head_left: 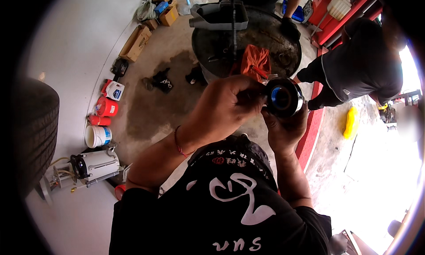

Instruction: The person strips the insulation from a black wire using a red tool and then wraps the exposed end with black electrical tape. The person handles the wire and tape with both hands while standing in a workshop.

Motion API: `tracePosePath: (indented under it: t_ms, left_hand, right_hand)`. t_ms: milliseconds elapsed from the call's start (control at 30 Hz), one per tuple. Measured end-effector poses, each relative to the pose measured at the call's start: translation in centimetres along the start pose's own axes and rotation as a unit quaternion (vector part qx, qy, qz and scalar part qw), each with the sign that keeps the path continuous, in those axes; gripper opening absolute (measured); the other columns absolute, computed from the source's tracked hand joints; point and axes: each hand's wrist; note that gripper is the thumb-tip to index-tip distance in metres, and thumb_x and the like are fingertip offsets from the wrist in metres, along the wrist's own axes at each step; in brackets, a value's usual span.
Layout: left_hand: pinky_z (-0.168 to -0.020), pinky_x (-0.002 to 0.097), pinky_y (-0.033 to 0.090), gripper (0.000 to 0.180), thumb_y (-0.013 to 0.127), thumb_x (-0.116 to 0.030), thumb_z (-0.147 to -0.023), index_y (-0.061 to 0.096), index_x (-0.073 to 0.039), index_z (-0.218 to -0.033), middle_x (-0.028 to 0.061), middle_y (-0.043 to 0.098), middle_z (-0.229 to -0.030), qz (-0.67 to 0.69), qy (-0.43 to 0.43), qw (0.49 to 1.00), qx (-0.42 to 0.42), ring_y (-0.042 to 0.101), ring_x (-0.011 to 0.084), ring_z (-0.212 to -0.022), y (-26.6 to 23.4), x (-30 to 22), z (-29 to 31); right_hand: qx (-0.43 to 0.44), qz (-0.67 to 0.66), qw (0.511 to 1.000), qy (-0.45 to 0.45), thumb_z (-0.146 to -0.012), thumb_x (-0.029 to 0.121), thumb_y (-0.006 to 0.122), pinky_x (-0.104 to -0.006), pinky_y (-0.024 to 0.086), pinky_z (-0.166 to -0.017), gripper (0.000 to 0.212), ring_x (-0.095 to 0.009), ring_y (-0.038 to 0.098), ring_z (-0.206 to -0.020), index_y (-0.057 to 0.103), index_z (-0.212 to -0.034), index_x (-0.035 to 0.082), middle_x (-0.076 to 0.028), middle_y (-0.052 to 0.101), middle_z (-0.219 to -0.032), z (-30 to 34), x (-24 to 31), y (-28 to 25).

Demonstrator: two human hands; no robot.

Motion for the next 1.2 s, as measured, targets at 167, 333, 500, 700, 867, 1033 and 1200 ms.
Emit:
tracePosePath:
  t_ms: [167,333,500,700,867,1033,1200]
  left_hand:
    - [-0.063,0.0218,0.053,0.015,0.068,-0.005,-0.095,0.069,0.005,-0.106,0.0057,0.072,-0.083,-0.007,-0.058,0.998,-0.019,0.065,0.0057,-0.075,0.6,-0.4,-0.5]
    - [-0.060,0.0233,0.051,0.013,0.065,-0.001,-0.092,0.069,0.004,-0.103,0.0061,0.070,-0.080,-0.097,-0.002,0.994,-0.044,0.064,0.0061,-0.071,1.5,0.4,-1.2]
    - [-0.062,0.0233,0.051,0.013,0.065,-0.001,-0.092,0.069,0.004,-0.104,0.0045,0.068,-0.080,-0.134,0.017,0.990,-0.038,0.063,0.0053,-0.072,1.1,0.1,-1.5]
    - [-0.063,0.0235,0.051,0.012,0.064,-0.003,-0.097,0.068,0.004,-0.107,0.0062,0.068,-0.086,-0.027,0.060,0.997,-0.031,0.062,0.0061,-0.074,1.5,0.3,-1.0]
    - [-0.061,0.0270,0.049,0.010,0.065,-0.003,-0.094,0.068,0.003,-0.102,0.0073,0.066,-0.081,-0.152,0.091,0.984,-0.019,0.061,0.0079,-0.072,0.8,-0.1,-1.6]
    - [-0.063,0.0284,0.049,0.007,0.067,-0.003,-0.089,0.068,0.001,-0.094,0.0070,0.063,-0.075,-0.149,0.044,0.986,0.061,0.061,0.0087,-0.071,-1.0,-1.4,-3.3]
    - [-0.066,0.0262,0.051,0.014,0.066,-0.005,-0.091,0.066,0.002,-0.103,0.0057,0.065,-0.084,-0.113,0.075,0.991,0.023,0.061,0.0092,-0.074,-0.4,-1.1,-3.4]
  right_hand:
    - [-0.003,0.019,1.000,0.011,-0.075,0.006,0.088,-0.0302,0.051,-0.090,0.058,-0.018,0.063,-0.104,0.056,-0.122,-0.002,-0.010,0.063,-0.117,-0.2,0.0,-0.4]
    - [0.013,0.137,0.987,-0.077,-0.074,0.005,0.087,-0.0308,0.052,-0.088,0.051,-0.020,0.065,-0.102,0.060,-0.116,0.000,-0.011,0.065,-0.115,-0.7,-1.1,-1.4]
    - [0.026,0.083,0.996,-0.030,-0.076,0.002,0.085,-0.0323,0.053,-0.091,0.049,-0.020,0.065,-0.104,0.057,-0.117,-0.001,-0.011,0.066,-0.114,-1.1,-0.2,-1.8]
    - [-0.004,-0.118,0.991,0.063,-0.079,0.002,0.084,-0.0329,0.052,-0.097,0.054,-0.019,0.063,-0.108,0.052,-0.123,-0.005,-0.010,0.065,-0.118,-1.7,-0.1,-1.3]
    - [0.022,0.127,0.991,-0.047,-0.070,0.007,0.090,-0.0327,0.054,-0.087,0.060,-0.020,0.067,-0.102,0.058,-0.120,0.000,-0.010,0.066,-0.114,-2.0,-0.3,-1.8]
    - [0.059,0.214,0.964,-0.145,-0.067,0.009,0.092,-0.0322,0.054,-0.083,0.062,-0.020,0.068,-0.098,0.060,-0.119,0.002,-0.010,0.067,-0.111,-2.9,-0.7,-2.6]
    - [0.011,-0.050,0.998,0.021,-0.079,0.012,0.086,-0.0335,0.055,-0.083,0.058,-0.021,0.067,-0.099,0.055,-0.125,-0.002,-0.012,0.067,-0.112,-3.3,0.2,-1.4]
Point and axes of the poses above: each hand's wrist, its own z-axis away from the middle knuckle, its own y-axis out of the palm, x = y × z
